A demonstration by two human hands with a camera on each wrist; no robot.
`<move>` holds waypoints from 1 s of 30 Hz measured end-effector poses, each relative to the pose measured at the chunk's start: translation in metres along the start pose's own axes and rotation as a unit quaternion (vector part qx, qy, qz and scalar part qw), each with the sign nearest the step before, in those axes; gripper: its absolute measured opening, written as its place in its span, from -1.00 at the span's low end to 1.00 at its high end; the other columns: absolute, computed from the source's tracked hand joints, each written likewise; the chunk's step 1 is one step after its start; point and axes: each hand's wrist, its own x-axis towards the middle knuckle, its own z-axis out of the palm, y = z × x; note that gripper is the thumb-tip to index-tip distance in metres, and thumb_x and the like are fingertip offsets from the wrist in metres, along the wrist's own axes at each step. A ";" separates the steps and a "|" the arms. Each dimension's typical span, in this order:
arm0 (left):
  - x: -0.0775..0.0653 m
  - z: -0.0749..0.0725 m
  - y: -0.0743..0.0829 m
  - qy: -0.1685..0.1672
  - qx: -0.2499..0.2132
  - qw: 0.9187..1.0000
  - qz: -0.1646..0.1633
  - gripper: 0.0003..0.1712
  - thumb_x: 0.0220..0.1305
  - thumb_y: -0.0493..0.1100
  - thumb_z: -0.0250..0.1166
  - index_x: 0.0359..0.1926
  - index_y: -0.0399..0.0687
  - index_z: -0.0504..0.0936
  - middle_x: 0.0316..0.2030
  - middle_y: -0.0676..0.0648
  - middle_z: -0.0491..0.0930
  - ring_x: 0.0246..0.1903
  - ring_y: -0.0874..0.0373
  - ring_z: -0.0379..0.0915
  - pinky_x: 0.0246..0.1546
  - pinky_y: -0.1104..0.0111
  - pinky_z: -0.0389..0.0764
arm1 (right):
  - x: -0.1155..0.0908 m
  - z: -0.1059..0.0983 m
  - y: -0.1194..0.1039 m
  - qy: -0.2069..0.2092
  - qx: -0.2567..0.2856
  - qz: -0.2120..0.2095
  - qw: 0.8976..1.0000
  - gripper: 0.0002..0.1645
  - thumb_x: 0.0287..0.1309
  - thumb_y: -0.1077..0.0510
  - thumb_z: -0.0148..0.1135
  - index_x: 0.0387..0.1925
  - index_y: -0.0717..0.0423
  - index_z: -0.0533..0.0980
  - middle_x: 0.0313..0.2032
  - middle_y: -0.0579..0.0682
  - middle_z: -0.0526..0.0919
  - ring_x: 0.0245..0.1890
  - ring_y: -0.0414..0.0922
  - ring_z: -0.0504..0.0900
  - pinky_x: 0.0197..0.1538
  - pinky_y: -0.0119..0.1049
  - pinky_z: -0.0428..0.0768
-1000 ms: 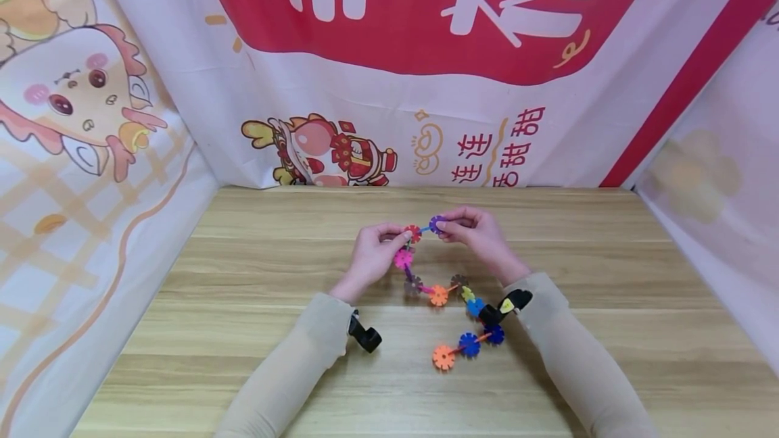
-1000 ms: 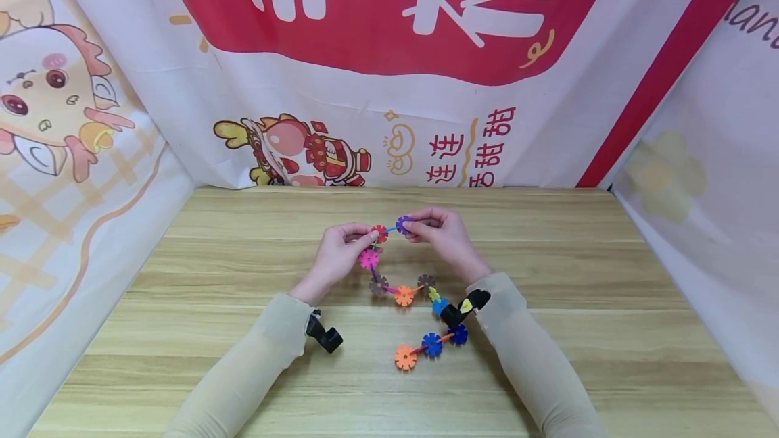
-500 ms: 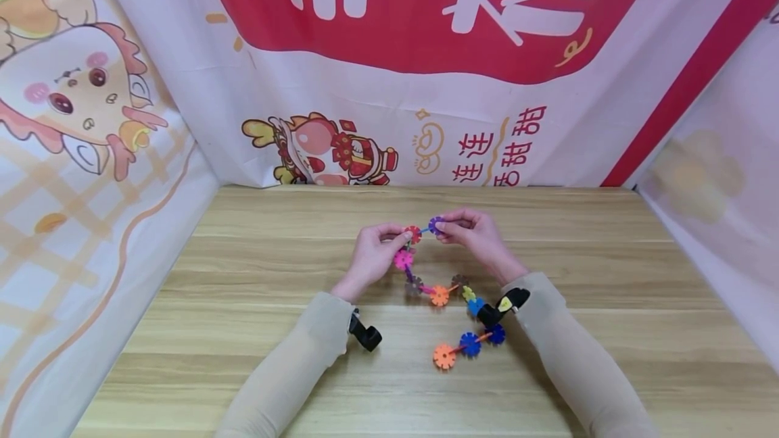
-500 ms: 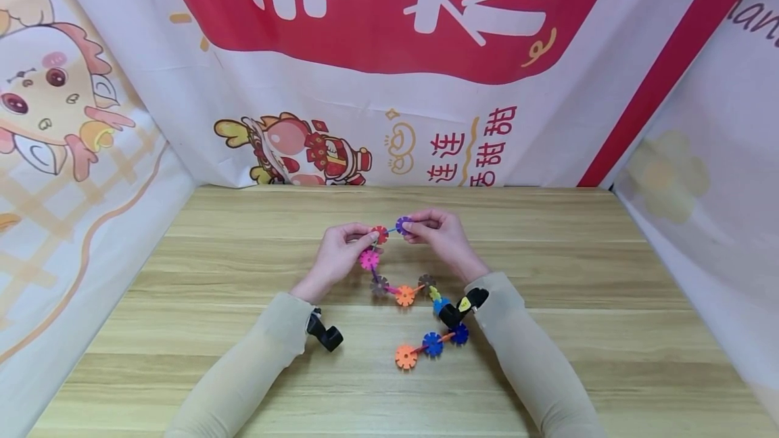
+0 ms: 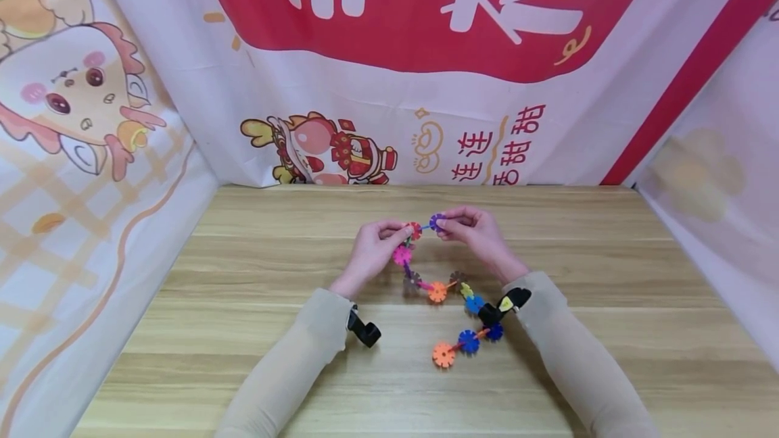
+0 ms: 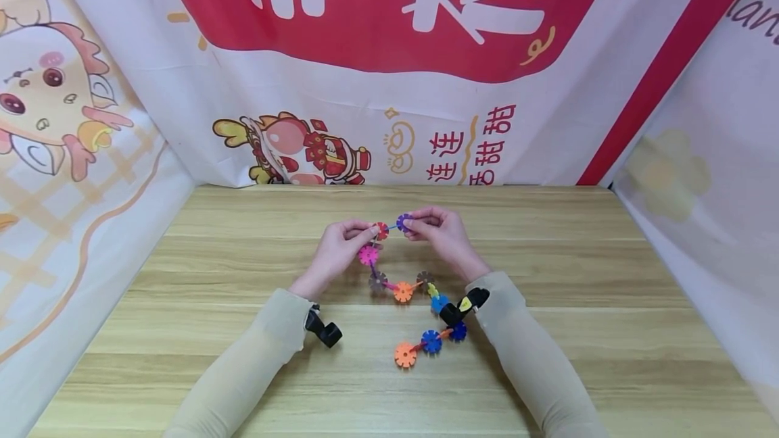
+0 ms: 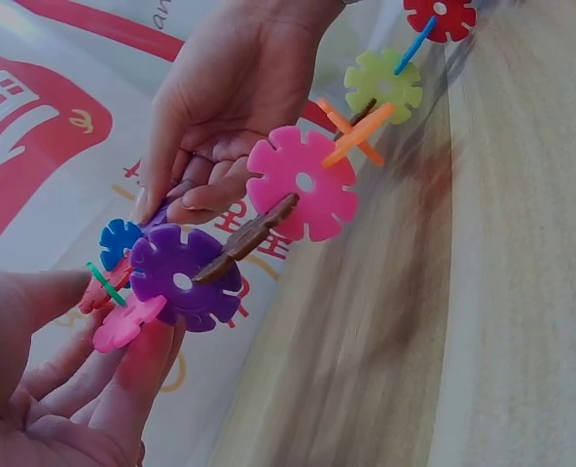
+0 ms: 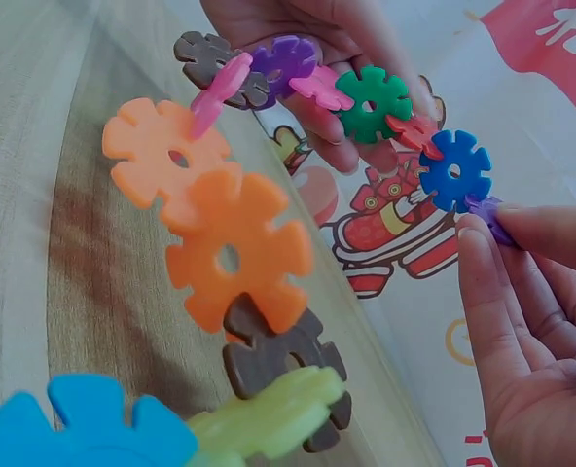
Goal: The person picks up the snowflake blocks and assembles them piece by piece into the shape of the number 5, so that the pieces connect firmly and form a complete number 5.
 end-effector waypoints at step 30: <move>0.002 0.003 -0.001 -0.041 -0.030 0.999 -0.019 -0.65 0.29 0.01 0.45 -0.08 -0.16 0.76 -0.26 -0.08 0.77 -0.20 -0.09 0.72 -0.31 0.36 0.70 | -0.001 0.008 -0.003 -0.010 -0.016 -0.008 1.000 -0.73 0.27 0.28 0.40 -0.09 0.38 0.57 -0.20 0.19 0.74 -0.31 -0.07 0.76 -0.06 -0.08 0.71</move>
